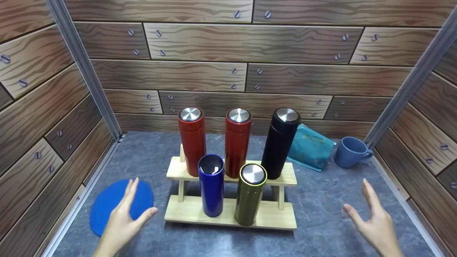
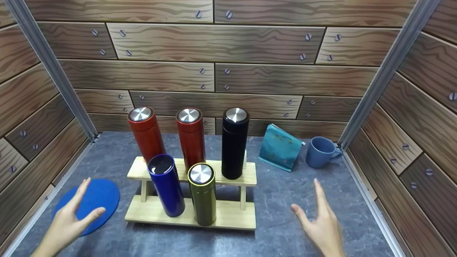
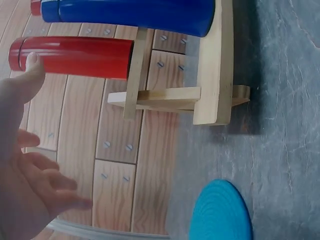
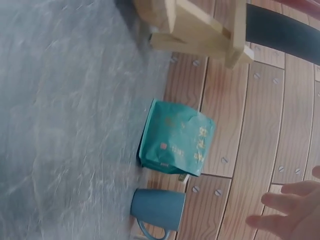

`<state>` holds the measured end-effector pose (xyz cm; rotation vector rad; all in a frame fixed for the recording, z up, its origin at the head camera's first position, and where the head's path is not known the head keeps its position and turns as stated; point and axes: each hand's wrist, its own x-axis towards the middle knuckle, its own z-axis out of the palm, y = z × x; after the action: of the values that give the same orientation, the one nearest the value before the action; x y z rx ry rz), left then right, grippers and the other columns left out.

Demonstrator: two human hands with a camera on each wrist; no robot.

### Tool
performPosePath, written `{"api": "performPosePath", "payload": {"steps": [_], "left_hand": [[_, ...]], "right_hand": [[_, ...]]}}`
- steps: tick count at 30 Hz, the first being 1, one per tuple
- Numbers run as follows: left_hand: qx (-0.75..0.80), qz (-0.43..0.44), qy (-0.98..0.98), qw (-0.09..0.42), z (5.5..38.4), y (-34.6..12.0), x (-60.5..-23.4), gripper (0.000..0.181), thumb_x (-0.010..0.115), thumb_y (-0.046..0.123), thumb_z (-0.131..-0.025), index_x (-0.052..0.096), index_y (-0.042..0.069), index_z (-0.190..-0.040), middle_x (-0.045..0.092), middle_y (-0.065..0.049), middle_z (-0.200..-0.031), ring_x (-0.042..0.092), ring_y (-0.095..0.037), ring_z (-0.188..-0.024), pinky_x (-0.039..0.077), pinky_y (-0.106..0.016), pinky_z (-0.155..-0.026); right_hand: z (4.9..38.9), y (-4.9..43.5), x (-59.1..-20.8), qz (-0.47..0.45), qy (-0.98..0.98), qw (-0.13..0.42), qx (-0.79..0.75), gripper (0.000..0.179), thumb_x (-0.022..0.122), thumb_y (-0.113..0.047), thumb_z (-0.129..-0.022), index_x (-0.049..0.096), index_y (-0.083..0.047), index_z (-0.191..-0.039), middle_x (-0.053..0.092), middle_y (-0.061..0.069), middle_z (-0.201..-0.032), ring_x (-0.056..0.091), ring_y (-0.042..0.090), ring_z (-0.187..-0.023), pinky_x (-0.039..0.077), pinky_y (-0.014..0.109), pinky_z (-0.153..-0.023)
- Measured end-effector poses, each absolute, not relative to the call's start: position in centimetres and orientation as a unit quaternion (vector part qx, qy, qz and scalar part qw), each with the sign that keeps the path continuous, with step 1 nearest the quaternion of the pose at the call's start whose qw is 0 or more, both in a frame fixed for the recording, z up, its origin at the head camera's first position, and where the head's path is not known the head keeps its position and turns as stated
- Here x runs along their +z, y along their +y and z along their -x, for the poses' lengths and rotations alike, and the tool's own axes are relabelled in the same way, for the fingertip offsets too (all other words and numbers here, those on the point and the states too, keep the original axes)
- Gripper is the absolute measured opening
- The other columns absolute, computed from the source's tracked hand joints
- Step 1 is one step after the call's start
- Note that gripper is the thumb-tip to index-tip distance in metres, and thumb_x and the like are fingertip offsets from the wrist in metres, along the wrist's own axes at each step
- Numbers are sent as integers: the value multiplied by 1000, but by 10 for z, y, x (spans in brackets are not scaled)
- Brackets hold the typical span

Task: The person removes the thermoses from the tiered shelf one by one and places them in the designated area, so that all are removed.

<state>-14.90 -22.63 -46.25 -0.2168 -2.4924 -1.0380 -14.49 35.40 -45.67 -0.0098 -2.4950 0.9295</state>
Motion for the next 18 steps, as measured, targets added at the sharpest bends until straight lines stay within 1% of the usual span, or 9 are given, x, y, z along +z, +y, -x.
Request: {"api": "performPosePath", "payload": {"steps": [2,3,4,5,8,10,12,15,18], "left_hand": [[-398,65,-891,207,151,-228,-464,84,78,31,-76,33,13,-145,32,-23,-143,38,-44,-124,38,-61,-96],[-416,55,-886,194,151,-229,-465,81,77,31,-77,35,10,-144,36,-24,-141,41,-43,-122,42,-59,-94],[-436,41,-882,177,151,-230,-465,78,76,33,-78,38,10,-142,39,-24,-139,44,-42,-120,45,-56,-91],[-455,25,-877,155,152,-231,-466,77,75,35,-78,39,9,-141,42,-24,-137,46,-41,-119,48,-53,-89],[-515,-17,-851,103,153,-232,-471,72,73,36,-79,42,7,-137,47,-24,-132,53,-38,-113,52,-43,-86],[-544,-39,-834,84,155,-233,-477,69,73,34,-80,44,8,-136,50,-22,-129,56,-34,-110,53,-36,-87],[-571,-51,-816,78,156,-234,-483,65,74,28,-80,46,6,-134,53,-22,-126,58,-33,-106,54,-31,-85],[-605,-76,-790,64,159,-234,-491,59,74,21,-81,48,5,-132,55,-22,-123,61,-31,-103,56,-30,-79],[-634,-103,-765,46,163,-234,-499,57,73,20,-82,49,3,-131,55,-22,-123,61,-30,-101,57,-36,-77]], "right_hand": [[148,352,-456,2,-891,255,375,77,69,-16,-86,25,-28,-147,42,21,-138,41,10,-125,37,19,-102],[149,351,-456,0,-883,265,386,73,68,-13,-86,29,-26,-146,44,19,-137,41,0,-122,35,8,-97],[150,350,-457,-2,-876,274,397,71,68,-10,-86,32,-24,-145,47,15,-136,41,-7,-118,34,1,-91],[152,350,-456,-7,-867,280,412,68,67,-7,-86,35,-21,-144,49,13,-134,43,-10,-114,37,2,-89],[158,348,-457,-30,-851,285,439,64,64,0,-86,38,-13,-142,52,6,-132,49,-3,-113,43,6,-85],[162,345,-456,-43,-835,294,463,61,63,5,-85,41,-9,-140,55,4,-128,53,2,-109,47,8,-83],[168,341,-455,-60,-819,302,484,59,61,9,-84,42,-4,-138,57,6,-125,56,6,-106,49,10,-81],[177,335,-450,-87,-782,308,535,55,59,14,-83,44,2,-135,59,11,-119,60,11,-101,51,13,-80],[187,329,-445,-141,-741,298,584,53,55,17,-83,41,8,-134,58,16,-119,60,16,-101,52,16,-81]]}}
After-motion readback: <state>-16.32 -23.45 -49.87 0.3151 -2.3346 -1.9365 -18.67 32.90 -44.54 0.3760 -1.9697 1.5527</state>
